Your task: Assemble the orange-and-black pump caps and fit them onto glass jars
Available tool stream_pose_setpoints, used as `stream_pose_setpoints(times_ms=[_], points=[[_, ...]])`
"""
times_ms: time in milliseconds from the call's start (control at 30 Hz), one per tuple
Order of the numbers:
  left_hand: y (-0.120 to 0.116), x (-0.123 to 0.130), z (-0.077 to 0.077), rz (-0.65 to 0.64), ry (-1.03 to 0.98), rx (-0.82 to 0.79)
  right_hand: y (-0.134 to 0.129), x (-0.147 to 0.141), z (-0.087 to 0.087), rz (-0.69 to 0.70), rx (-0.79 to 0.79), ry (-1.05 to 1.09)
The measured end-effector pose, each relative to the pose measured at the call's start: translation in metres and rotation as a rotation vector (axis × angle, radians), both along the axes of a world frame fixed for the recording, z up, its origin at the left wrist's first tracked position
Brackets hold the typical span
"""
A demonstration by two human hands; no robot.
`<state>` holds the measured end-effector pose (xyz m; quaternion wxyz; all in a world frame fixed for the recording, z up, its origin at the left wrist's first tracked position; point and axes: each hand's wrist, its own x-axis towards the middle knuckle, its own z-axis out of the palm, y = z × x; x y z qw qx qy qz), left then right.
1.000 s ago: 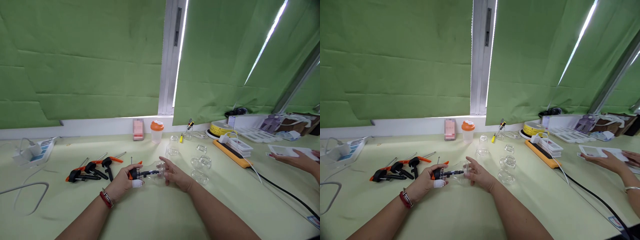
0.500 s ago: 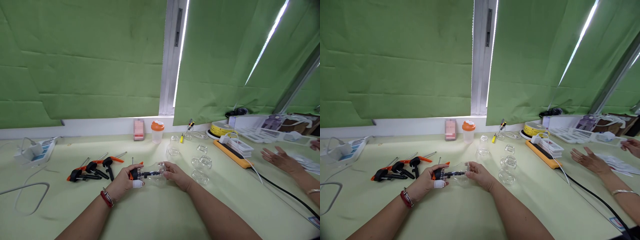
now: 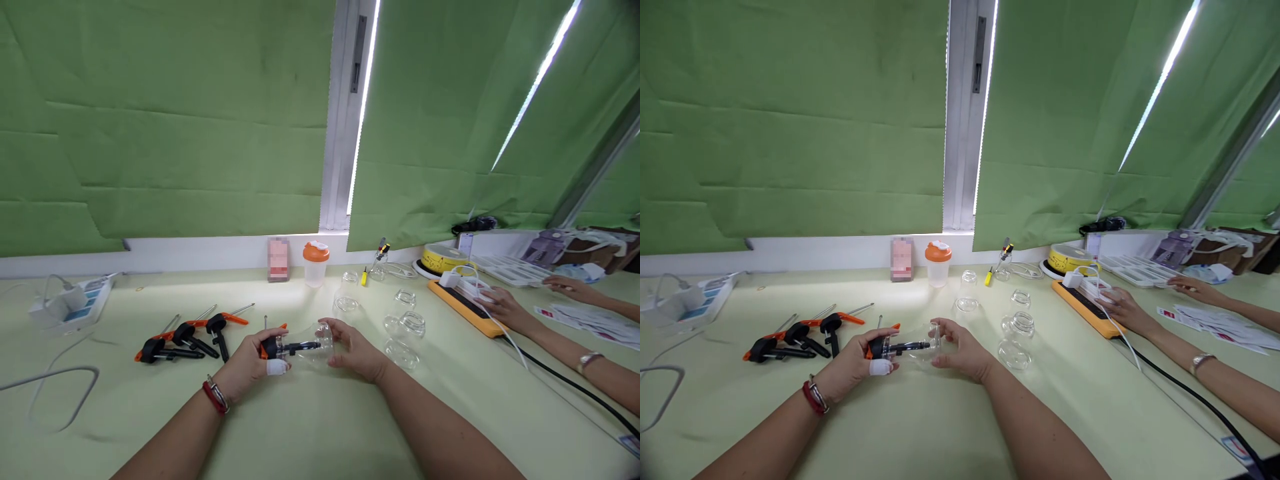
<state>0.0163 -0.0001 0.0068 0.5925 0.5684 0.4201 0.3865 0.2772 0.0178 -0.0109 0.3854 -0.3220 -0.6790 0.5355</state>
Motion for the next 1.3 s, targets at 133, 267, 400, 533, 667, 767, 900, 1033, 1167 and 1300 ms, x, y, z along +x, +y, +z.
stream_pose_setpoints(times_ms=[133, 267, 400, 533, 667, 767, 900, 1033, 1167, 1300], points=[[0.0, 0.001, -0.002, -0.012, -0.014, -0.015, -0.001, -0.003, 0.001, 0.025, -0.132, 0.086], [0.0, 0.0, -0.001, -0.006, 0.007, 0.0, -0.001, -0.006, 0.0, 0.046, -0.142, 0.096], [0.0, -0.001, 0.001, 0.009, 0.018, 0.011, 0.0, -0.002, -0.003, 0.065, -0.096, 0.081], [0.0, -0.001, 0.002, 0.031, 0.021, 0.029, 0.0, 0.001, -0.003, 0.06, 0.008, 0.01], [-0.001, 0.001, 0.003, 0.019, -0.012, -0.004, 0.0, 0.0, -0.003, 0.021, -0.021, 0.018], [-0.001, 0.001, 0.002, 0.01, 0.0, -0.015, -0.001, -0.003, -0.001, -0.001, -0.081, 0.043], [-0.001, 0.001, 0.001, 0.001, 0.009, -0.015, -0.003, -0.006, 0.002, 0.038, -0.143, 0.076], [0.0, 0.0, -0.001, 0.006, 0.006, -0.003, -0.002, -0.002, 0.001, 0.067, -0.075, 0.027], [0.0, -0.001, 0.0, 0.007, -0.005, -0.005, 0.001, 0.004, -0.001, 0.038, 0.024, -0.015], [-0.001, 0.0, 0.001, 0.009, 0.003, -0.002, 0.0, 0.003, -0.001, 0.011, 0.004, -0.015]])
